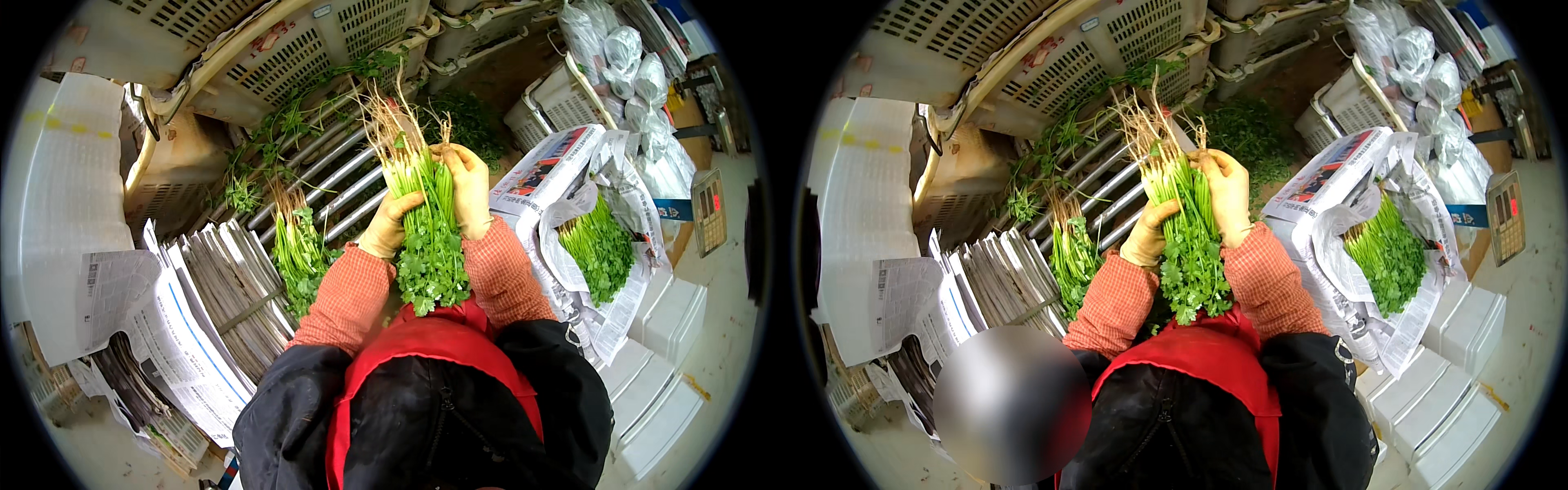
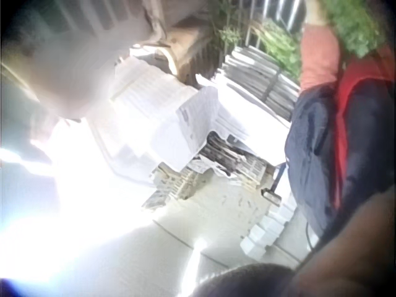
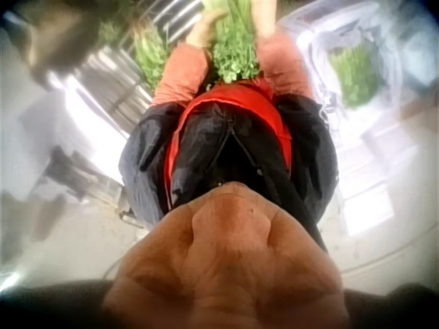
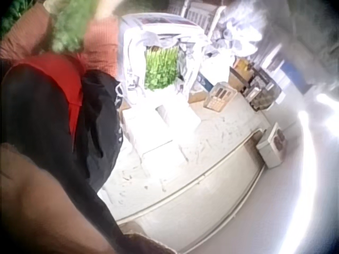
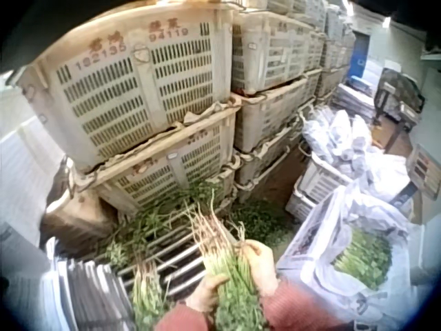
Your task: The person prepares a white styrofoam box by lining it with newspaper. They then gather bunches of leafy green vegetables from a basket, arrange them in the box, and wrap them with the newspaper. The person repeats this process with additional bunches of vegetables.
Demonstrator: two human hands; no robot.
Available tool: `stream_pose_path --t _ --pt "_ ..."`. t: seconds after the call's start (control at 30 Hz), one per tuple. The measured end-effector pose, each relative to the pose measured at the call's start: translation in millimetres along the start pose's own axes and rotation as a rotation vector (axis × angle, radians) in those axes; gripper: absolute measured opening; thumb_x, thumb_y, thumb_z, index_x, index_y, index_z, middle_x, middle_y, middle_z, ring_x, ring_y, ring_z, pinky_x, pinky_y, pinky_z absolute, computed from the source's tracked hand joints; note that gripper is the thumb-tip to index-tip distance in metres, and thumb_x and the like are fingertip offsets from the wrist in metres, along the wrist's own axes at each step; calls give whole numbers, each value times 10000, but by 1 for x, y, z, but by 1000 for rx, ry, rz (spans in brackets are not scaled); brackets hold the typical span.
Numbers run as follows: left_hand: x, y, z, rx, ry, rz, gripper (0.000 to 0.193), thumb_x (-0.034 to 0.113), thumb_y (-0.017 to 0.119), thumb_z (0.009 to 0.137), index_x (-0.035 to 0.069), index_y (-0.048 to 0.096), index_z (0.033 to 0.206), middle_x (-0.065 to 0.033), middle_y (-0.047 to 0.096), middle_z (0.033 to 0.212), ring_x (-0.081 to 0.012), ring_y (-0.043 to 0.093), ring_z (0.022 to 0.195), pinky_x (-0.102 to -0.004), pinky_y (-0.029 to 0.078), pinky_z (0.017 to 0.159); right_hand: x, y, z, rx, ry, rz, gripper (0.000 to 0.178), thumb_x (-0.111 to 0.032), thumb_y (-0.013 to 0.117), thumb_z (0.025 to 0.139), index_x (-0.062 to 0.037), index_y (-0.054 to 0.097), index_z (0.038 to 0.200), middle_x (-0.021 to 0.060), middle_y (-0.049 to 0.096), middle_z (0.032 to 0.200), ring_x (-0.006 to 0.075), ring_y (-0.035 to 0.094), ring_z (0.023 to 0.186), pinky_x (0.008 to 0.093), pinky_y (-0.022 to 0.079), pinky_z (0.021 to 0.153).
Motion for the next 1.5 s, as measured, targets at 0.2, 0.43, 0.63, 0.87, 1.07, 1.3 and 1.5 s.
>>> stream_pose_path --t 0.2,0.43,0.63,0.87,1.07,1.3,1.5 --pt "-7 -12 2 85 -17 -11 459 202 662 828 -17 538 1212 -131 659 1064 -210 650 944 -335 535 846 -9 -5 0 76 49 14 260 -268 499 984 -40 619 1020 11 603 789 71 554 637 218 471 470" --pt "-10 -6 0 123 57 2 418 167 673 832 -7 550 1192 -92 644 1080 -190 638 935 -313 521 841 -14 -2 13 -157 -6 -362 322 -305 632 918 -17 641 1061 -11 612 804 54 505 671 202 415 603" --pt "-7 -2 2 225 147 278 403 115 701 817 10 570 1183 -31 632 1074 -134 595 941 -281 473 870 -8 -1 20 -209 -99 -408 532 -403 713 842 17 595 1147 37 649 953 107 572 856 253 462 785" --pt "-6 2 2 213 134 440 401 133 699 835 15 567 1195 -28 631 1078 -133 592 956 -282 472 873 -22 -3 16 -223 -39 -625 330 -149 673 836 36 616 1103 76 672 986 134 614 888 273 484 809" --pt "-3 5 0 102 115 251 393 147 659 878 10 544 1228 -40 622 1124 -140 592 993 -283 471 893 -31 -4 10 -259 174 -110 321 -94 652 829 32 597 1119 72 661 1002 128 615 863 270 499 782" --pt "-5 1 -1 145 88 323 394 189 659 874 -5 552 1200 -48 626 1088 -141 589 964 -282 471 872 -32 -4 14 -387 169 -350 342 -102 689 832 35 594 1131 56 661 1014 116 609 882 262 491 809" --pt "-1 -2 -3 225 56 786 456 292 718 838 -2 577 1156 -41 642 1024 -126 580 902 -283 471 835 -22 -5 7 -386 204 -153 402 -150 717 833 32 581 1164 62 653 1050 122 610 906 265 492 829"
Point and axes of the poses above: each hand's wrist, its own z-axis towards the middle knuckle, its own y-axis out of the palm, x = y × z, the point moved 3 cm from there along z, towards the middle knuckle
